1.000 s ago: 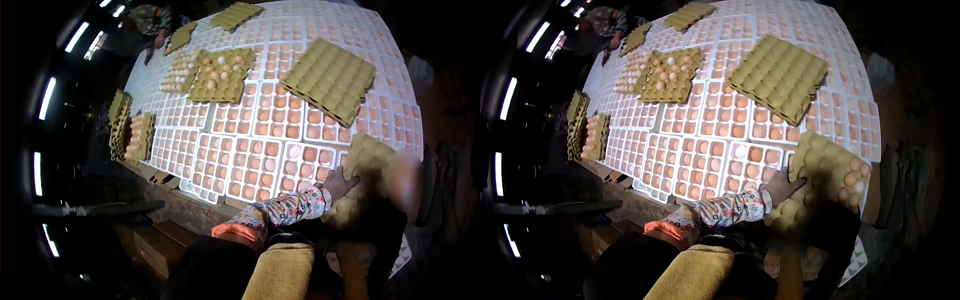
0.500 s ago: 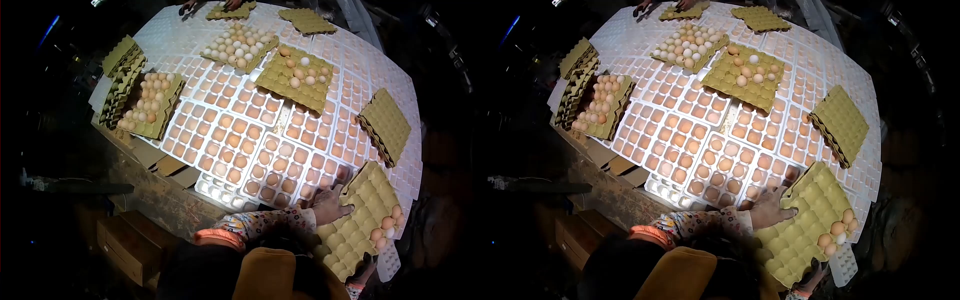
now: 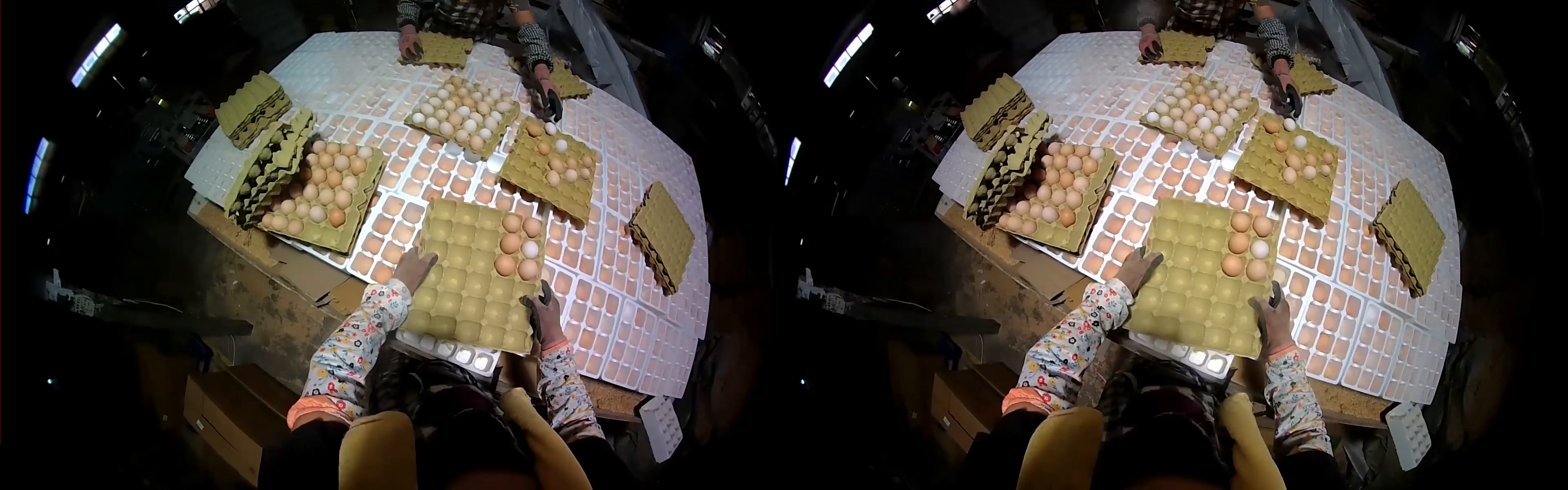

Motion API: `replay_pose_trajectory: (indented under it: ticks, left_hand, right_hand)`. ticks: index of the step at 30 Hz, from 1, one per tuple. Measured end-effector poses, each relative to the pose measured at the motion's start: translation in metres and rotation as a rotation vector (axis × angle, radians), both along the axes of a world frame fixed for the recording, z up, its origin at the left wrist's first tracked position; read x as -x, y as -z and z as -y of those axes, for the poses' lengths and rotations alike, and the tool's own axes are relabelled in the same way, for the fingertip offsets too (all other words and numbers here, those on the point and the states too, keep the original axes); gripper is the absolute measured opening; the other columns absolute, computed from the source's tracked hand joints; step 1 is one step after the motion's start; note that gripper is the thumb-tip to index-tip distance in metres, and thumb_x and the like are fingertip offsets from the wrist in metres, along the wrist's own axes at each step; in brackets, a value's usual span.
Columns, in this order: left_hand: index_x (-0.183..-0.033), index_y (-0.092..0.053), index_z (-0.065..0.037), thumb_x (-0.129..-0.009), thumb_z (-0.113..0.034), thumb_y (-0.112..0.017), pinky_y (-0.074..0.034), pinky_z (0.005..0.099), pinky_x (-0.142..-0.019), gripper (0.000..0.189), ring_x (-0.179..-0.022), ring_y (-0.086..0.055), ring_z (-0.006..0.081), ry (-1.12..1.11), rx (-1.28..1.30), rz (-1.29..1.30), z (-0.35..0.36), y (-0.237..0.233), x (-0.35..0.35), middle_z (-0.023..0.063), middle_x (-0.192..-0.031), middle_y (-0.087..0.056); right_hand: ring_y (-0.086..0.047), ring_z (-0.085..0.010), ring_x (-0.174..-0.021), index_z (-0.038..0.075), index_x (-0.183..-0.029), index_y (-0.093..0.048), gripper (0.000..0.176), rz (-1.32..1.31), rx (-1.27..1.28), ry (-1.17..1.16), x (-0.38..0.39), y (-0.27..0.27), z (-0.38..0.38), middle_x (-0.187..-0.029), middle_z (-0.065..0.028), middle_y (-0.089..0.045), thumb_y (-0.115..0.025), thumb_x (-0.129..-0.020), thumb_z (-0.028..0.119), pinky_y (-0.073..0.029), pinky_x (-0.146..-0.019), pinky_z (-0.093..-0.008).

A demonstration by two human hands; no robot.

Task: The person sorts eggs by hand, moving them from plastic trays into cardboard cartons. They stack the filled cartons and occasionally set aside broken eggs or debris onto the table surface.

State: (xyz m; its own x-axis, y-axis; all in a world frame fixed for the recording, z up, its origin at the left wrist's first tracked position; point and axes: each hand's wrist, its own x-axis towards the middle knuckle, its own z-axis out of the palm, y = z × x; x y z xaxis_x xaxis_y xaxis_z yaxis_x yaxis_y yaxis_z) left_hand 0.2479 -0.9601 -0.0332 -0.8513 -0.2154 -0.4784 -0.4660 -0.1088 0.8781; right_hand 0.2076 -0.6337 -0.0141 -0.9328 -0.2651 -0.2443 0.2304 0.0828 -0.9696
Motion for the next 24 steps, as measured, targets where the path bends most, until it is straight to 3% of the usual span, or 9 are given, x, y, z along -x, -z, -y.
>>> replay_pose_trajectory:
  ticks: [1, 4, 7, 10, 13, 16, 18, 20, 24]
  left_hand:
    - [-0.124, -0.048, 0.009, -0.09, -0.032, -0.059, -0.05, 0.0344, -0.086, 0.054, -0.104, -0.06, 0.0274, -0.015, 0.4, -0.083, 0.013, 0.06, 0.0, 0.0241, -0.115, -0.059]
    - [-0.127, -0.049, 0.002, -0.094, -0.032, -0.053, -0.042, 0.0429, -0.098, 0.048, -0.113, -0.052, 0.0436, 0.024, 0.882, 0.059, -0.008, 0.034, 0.002, 0.0319, -0.125, -0.051]
    - [-0.13, -0.039, 0.009, -0.088, -0.04, -0.056, -0.04, 0.0465, -0.099, 0.067, -0.111, -0.052, 0.0472, 0.226, 0.769, -0.073, 0.003, 0.072, 0.002, 0.0343, -0.122, -0.051]
    - [-0.135, -0.034, 0.006, -0.087, -0.044, -0.056, -0.038, 0.0489, -0.099, 0.073, -0.115, -0.048, 0.0465, 0.087, 0.658, -0.048, 0.001, 0.029, 0.003, 0.0361, -0.124, -0.047]
    - [-0.14, -0.028, 0.003, -0.084, -0.047, -0.061, -0.035, 0.0497, -0.1, 0.082, -0.113, -0.045, 0.0482, 0.181, 0.339, -0.204, 0.012, 0.069, -0.007, 0.0347, -0.127, -0.042]
    - [-0.137, -0.034, 0.001, -0.079, -0.028, -0.072, -0.036, 0.0451, -0.099, 0.075, -0.116, -0.041, 0.0403, 0.163, 0.871, -0.336, 0.018, -0.011, -0.002, 0.0231, -0.129, -0.04]
    - [-0.137, -0.037, -0.003, -0.079, -0.023, -0.072, -0.039, 0.0456, -0.096, 0.071, -0.113, -0.044, 0.0395, 0.211, 0.77, -0.641, 0.013, -0.06, 0.012, 0.0221, -0.123, -0.044]
    - [-0.135, -0.043, -0.008, -0.081, -0.021, -0.07, -0.042, 0.0457, -0.093, 0.061, -0.109, -0.048, 0.0388, 0.484, 0.634, -0.796, -0.003, -0.069, 0.044, 0.0215, -0.119, -0.047]
    - [-0.134, -0.046, -0.015, -0.085, -0.03, -0.062, -0.046, 0.0471, -0.086, 0.054, -0.102, -0.056, 0.038, 0.479, 0.87, -0.657, -0.066, -0.055, 0.118, 0.0216, -0.117, -0.051]
  right_hand:
    - [-0.058, -0.0137, -0.086, -0.001, -0.123, -0.05, 0.04, 0.002, -0.068, 0.054, 0.007, 0.025, 0.005, -0.104, -0.0074, -0.062, -0.056, -0.084, 0.004, -0.049, -0.072, -0.0274]
    - [-0.059, -0.0191, -0.101, -0.003, -0.13, -0.045, 0.048, 0.071, 0.041, 0.076, 0.005, 0.04, 0.005, -0.118, -0.0116, -0.058, -0.054, -0.084, 0.005, -0.049, -0.083, -0.0299]
    - [-0.051, -0.0227, -0.116, -0.002, -0.136, -0.04, 0.052, -0.05, -0.187, 0.126, -0.004, 0.044, -0.003, -0.128, -0.0135, -0.054, -0.055, -0.089, 0.013, -0.039, -0.099, -0.0316]
    - [-0.058, -0.0211, -0.106, -0.001, -0.135, -0.043, 0.05, -0.054, -0.247, 0.127, -0.003, 0.038, 0.004, -0.122, -0.0153, -0.06, -0.055, -0.09, 0.017, -0.047, -0.09, -0.032]
    - [-0.058, -0.0365, -0.105, -0.001, -0.136, -0.041, 0.063, -0.31, -0.89, 0.165, -0.013, 0.01, 0.017, -0.117, -0.0214, -0.058, -0.064, -0.083, 0.025, -0.046, -0.09, -0.0417]
    - [-0.054, -0.0371, -0.107, 0.005, -0.136, -0.043, 0.063, -0.401, -0.725, 0.308, -0.01, -0.057, 0.054, -0.121, -0.02, -0.054, -0.067, -0.079, 0.014, -0.045, -0.092, -0.0428]
    - [-0.051, -0.0359, -0.112, 0.008, -0.135, -0.044, 0.062, -0.628, -0.969, 0.198, -0.005, -0.07, 0.058, -0.125, -0.0181, -0.052, -0.066, -0.077, 0.012, -0.043, -0.096, -0.0425]
    - [-0.047, -0.0353, -0.116, 0.011, -0.131, -0.047, 0.06, -0.671, -1.218, -0.078, 0.009, -0.068, 0.061, -0.128, -0.0158, -0.048, -0.066, -0.074, 0.011, -0.04, -0.098, -0.0424]
    - [-0.053, -0.0326, -0.108, 0.01, -0.124, -0.053, 0.052, -0.517, -1.087, -0.267, 0.04, -0.054, 0.048, -0.118, -0.0136, -0.055, -0.067, -0.074, 0.016, -0.044, -0.093, -0.042]
